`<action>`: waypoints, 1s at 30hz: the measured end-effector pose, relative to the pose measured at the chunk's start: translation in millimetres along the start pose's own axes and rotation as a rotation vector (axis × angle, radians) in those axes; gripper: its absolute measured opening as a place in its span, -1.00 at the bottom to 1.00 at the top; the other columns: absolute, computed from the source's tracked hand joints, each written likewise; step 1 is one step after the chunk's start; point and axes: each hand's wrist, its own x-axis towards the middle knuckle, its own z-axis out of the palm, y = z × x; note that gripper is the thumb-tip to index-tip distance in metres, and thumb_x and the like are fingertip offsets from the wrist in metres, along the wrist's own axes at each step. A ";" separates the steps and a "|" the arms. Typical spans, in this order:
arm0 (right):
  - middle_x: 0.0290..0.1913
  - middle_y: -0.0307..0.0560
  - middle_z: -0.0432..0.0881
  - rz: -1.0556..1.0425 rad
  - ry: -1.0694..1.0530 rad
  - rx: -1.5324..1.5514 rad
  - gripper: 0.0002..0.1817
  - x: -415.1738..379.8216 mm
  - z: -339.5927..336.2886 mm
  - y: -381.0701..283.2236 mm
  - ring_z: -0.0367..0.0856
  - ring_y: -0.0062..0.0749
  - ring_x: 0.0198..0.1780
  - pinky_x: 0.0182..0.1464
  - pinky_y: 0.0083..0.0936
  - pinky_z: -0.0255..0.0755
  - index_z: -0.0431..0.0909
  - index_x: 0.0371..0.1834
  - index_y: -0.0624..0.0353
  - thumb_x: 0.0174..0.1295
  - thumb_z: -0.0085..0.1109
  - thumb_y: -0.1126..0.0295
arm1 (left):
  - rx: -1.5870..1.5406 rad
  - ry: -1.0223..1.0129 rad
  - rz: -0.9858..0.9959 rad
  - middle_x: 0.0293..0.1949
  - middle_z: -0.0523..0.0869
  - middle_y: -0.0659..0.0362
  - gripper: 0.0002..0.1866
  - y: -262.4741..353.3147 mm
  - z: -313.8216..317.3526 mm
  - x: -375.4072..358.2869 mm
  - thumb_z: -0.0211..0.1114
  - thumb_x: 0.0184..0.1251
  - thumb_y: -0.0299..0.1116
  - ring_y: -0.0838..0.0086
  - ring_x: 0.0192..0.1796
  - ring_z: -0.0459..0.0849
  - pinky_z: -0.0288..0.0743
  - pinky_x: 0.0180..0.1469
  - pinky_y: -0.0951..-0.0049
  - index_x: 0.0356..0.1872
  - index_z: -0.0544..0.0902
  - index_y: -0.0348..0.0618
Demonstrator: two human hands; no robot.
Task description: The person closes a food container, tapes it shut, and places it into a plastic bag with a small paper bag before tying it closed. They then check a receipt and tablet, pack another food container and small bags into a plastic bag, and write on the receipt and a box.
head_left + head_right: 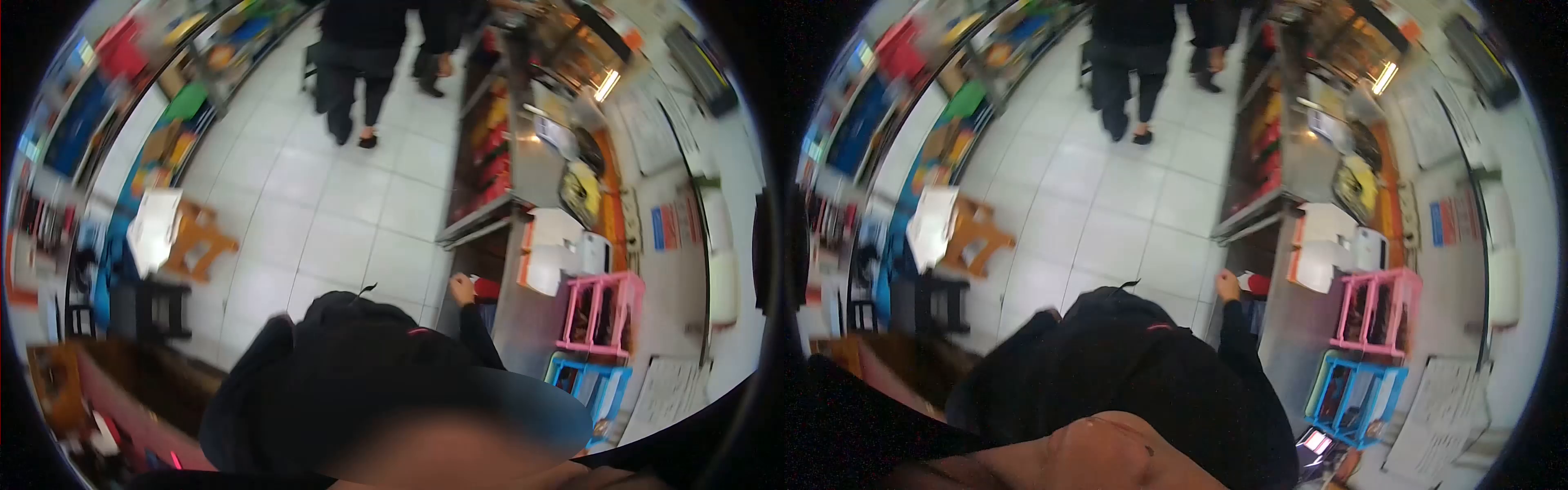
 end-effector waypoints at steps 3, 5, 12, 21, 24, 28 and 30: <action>-0.53 0.04 0.53 -0.062 -0.080 -0.006 -0.82 68.7 2.8 -53.8 0.54 -0.15 -0.44 -0.35 -0.30 0.38 0.48 -0.54 0.21 0.03 0.12 0.32 | 0.123 -0.079 0.078 -0.03 0.67 -0.02 -0.48 79.7 -11.5 62.3 0.41 0.00 -0.02 0.13 0.02 0.63 0.48 0.09 0.11 -0.02 0.65 -0.07; -0.57 -0.04 0.52 -0.081 -0.178 0.181 -0.83 108.5 21.8 -81.4 0.51 -0.26 -0.48 -0.37 -0.33 0.39 0.46 -0.47 0.17 -0.01 0.17 0.31 | 0.170 -0.169 0.084 -0.05 0.68 -0.01 -0.49 96.5 -26.0 83.8 0.42 -0.01 -0.02 0.13 0.00 0.64 0.49 0.07 0.11 -0.04 0.66 -0.07; -0.49 -0.06 0.57 -0.183 -0.256 0.365 -0.78 199.5 14.1 -133.1 0.57 -0.23 -0.40 -0.28 -0.37 0.45 0.50 -0.24 0.15 0.00 0.13 0.40 | 0.361 -0.478 0.101 -0.12 0.70 0.00 -0.49 145.0 -118.6 155.0 0.45 -0.06 0.01 0.15 -0.05 0.67 0.52 0.02 0.11 -0.11 0.69 -0.09; 0.01 0.10 0.43 -0.016 0.649 -0.143 -0.62 354.2 -159.2 -59.8 0.39 0.02 0.09 0.16 -0.18 0.24 0.44 -0.01 0.15 0.07 0.19 0.38 | 0.496 0.168 0.093 -0.06 0.67 -0.01 -0.65 345.8 -383.1 453.7 0.28 0.14 -0.14 0.16 0.05 0.61 0.52 0.04 0.24 -0.13 0.67 -0.15; 0.27 0.16 0.26 0.302 0.690 -0.448 -0.37 414.5 -166.0 -39.5 0.16 0.06 0.34 0.28 0.10 0.01 0.27 0.26 0.05 0.13 0.20 0.12 | 0.078 0.482 0.392 -0.08 0.65 -0.02 -0.70 465.6 -453.9 544.6 0.28 0.15 -0.24 0.09 0.01 0.59 0.50 0.03 0.18 -0.12 0.61 -0.14; 0.39 0.18 0.13 0.540 0.568 -0.591 -0.23 439.2 -162.3 -35.8 0.02 0.07 0.44 0.29 0.36 -0.19 0.13 0.42 -0.14 0.15 0.12 -0.09 | 0.030 0.311 0.667 -0.19 0.69 0.00 -0.70 668.1 -475.2 621.5 0.26 0.12 -0.17 0.06 -0.08 0.63 0.51 -0.07 0.13 -0.14 0.62 -0.03; 0.41 0.14 0.09 0.549 0.571 -0.609 -0.23 443.6 -155.5 -24.4 -0.03 0.06 0.46 0.29 0.39 -0.23 0.10 0.44 -0.14 0.17 0.10 -0.09 | -0.042 0.275 0.882 -0.23 0.71 0.06 -0.66 752.6 -473.2 610.7 0.29 0.15 -0.16 0.16 -0.13 0.66 0.52 -0.09 0.21 -0.08 0.60 -0.05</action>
